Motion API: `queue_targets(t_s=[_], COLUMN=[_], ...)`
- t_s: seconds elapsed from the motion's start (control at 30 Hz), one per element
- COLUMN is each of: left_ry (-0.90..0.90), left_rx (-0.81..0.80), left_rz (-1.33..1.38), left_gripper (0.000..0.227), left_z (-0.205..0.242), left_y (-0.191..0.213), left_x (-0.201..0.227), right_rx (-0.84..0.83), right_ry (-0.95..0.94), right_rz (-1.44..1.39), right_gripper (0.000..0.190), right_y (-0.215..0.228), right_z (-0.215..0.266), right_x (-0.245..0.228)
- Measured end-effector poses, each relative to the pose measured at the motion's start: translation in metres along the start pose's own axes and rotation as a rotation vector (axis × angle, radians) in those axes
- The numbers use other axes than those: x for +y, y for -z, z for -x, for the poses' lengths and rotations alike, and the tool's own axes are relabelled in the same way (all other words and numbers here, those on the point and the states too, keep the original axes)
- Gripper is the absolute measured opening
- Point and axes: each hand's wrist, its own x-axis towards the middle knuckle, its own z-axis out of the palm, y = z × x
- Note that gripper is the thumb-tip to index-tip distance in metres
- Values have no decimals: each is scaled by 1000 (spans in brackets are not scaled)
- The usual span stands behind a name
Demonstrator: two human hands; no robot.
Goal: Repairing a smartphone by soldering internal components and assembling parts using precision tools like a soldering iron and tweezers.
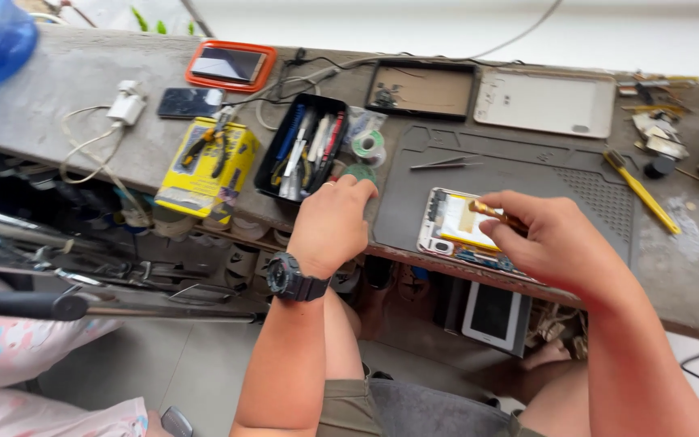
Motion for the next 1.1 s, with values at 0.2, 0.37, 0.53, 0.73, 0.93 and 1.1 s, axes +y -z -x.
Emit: queue_targets(t_s=[0.2,0.37,0.53,0.73,0.93,1.1], left_ry=[-355,-519,-179,238,334,306], left_rx=[244,207,403,398,156,180], left_rz=[454,590,18,-144,-66,-89], left_gripper=[19,17,27,48,61,56], left_z=[-28,-49,-46,-31,-33,-36], left_y=[-15,-34,-19,-8,-11,-24], left_x=[55,91,68,29,14,7], right_rx=[156,291,394,541,398,492], right_ry=[153,164,30,204,-43,-11], right_rz=[-189,-284,15,224,376,453], right_gripper=[25,21,40,33,35,38], right_y=[3,11,10,-9,-11,-17], right_z=[-1,5,11,-15,-31,-32], right_x=[45,87,120,173,169,165])
